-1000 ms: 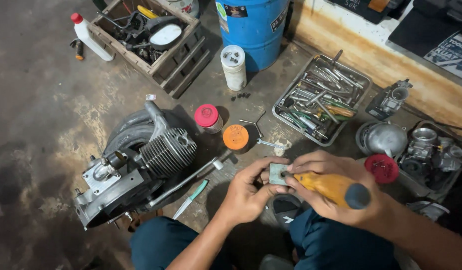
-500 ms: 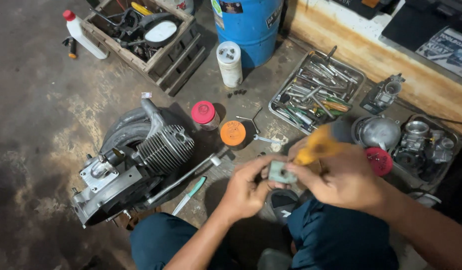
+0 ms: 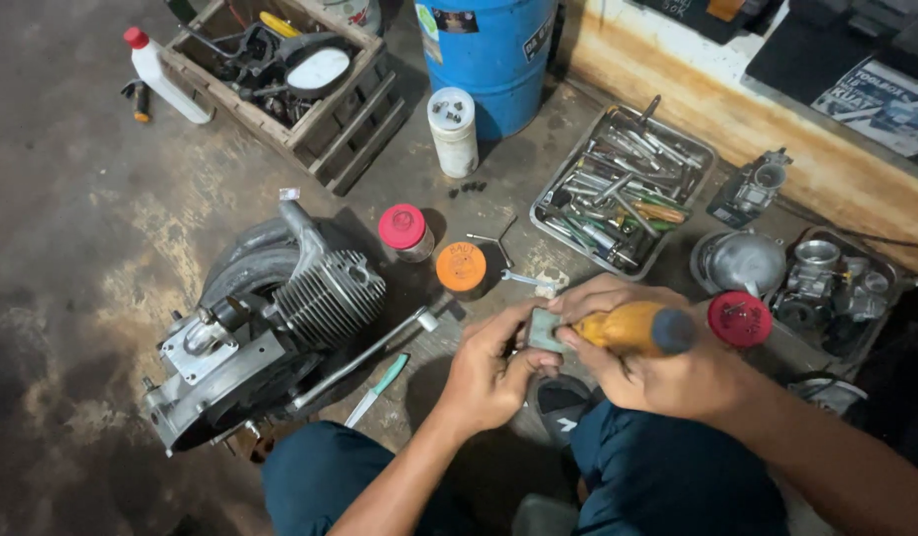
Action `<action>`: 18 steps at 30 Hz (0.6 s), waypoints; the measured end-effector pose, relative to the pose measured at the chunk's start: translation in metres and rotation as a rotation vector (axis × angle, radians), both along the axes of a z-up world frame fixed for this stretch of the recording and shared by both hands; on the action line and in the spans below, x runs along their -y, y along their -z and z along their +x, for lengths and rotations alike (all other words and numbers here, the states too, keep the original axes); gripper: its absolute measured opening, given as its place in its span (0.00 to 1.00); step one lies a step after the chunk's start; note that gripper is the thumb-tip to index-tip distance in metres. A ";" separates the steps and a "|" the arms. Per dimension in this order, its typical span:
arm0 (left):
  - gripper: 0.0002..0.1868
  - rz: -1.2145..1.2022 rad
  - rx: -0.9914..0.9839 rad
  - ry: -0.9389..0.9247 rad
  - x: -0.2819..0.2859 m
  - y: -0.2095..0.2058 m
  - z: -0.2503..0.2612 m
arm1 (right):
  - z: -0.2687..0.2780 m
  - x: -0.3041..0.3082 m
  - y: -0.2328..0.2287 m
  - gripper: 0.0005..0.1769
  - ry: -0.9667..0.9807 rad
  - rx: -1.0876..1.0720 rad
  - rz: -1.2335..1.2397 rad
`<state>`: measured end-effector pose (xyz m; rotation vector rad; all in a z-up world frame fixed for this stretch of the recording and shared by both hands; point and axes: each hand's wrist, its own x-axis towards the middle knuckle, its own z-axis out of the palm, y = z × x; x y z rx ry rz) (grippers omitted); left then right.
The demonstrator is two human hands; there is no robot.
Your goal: The person holds a small metal block and uses a screwdriver to scrape and clean its surface. The person rotates the block to access different sides while continuing to scrape with the screwdriver.
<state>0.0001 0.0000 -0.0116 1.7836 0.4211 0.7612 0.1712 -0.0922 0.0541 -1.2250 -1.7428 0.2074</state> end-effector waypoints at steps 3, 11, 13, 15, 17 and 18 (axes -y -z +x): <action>0.25 -0.015 0.047 -0.014 0.003 0.007 0.001 | -0.007 0.003 0.001 0.08 0.106 -0.001 -0.036; 0.25 0.097 0.052 -0.012 -0.001 0.005 0.000 | -0.001 0.004 0.004 0.07 0.047 -0.071 -0.079; 0.25 0.089 0.042 -0.007 -0.001 0.003 0.000 | 0.001 0.005 0.005 0.07 0.056 -0.070 -0.082; 0.25 0.149 0.070 -0.014 -0.001 0.002 -0.001 | 0.002 0.007 0.005 0.08 0.035 -0.101 -0.131; 0.26 0.149 0.067 -0.007 -0.001 0.003 -0.002 | 0.002 0.007 0.007 0.09 0.031 -0.132 -0.141; 0.27 0.147 0.065 0.002 0.000 0.003 -0.003 | 0.002 0.008 0.008 0.09 0.031 -0.162 -0.154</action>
